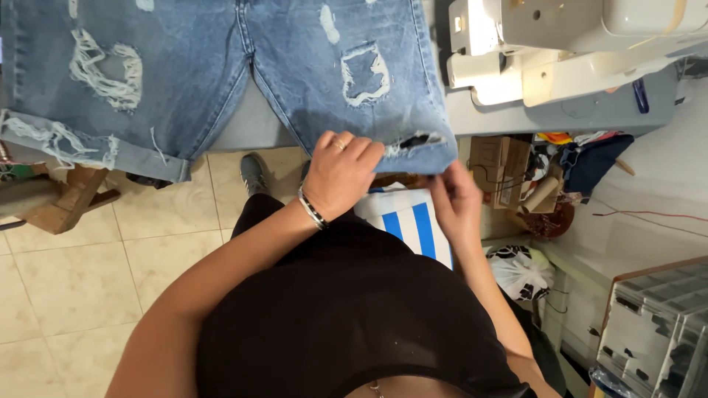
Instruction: Folding and adjusting the cuffs of denim shorts on a workbench to match a reference style
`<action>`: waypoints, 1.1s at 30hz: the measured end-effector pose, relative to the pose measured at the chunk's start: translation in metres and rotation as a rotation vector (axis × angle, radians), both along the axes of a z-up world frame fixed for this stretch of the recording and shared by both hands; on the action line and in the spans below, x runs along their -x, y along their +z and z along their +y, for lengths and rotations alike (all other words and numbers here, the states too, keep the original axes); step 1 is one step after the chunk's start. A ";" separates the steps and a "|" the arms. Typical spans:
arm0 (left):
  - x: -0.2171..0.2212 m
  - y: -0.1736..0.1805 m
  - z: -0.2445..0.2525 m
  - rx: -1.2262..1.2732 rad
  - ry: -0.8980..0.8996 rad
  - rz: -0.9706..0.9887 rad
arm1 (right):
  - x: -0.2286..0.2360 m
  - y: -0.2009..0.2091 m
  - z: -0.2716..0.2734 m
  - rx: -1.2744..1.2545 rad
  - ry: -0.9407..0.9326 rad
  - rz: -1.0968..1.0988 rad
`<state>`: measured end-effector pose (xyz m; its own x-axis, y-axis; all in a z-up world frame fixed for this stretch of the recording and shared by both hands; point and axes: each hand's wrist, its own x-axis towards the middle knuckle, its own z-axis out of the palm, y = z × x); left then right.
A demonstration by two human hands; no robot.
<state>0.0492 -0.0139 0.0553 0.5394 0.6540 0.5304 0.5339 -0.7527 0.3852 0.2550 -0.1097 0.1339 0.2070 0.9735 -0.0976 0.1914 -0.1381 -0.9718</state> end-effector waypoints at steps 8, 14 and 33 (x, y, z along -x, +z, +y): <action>0.005 0.012 0.018 0.599 -0.101 -0.146 | -0.003 -0.035 0.057 -0.117 -0.207 -0.652; -0.018 0.019 0.016 0.560 0.063 -0.109 | -0.004 -0.032 0.053 -0.257 -0.186 -0.845; 0.034 0.056 -0.021 -0.101 0.141 0.250 | -0.060 -0.037 0.005 -0.287 -0.147 -1.027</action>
<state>0.0148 -0.0351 0.1118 0.5693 0.6822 0.4588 0.7045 -0.6925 0.1555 0.3146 -0.1048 0.0965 0.1765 0.8912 0.4178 0.9346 -0.0185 -0.3553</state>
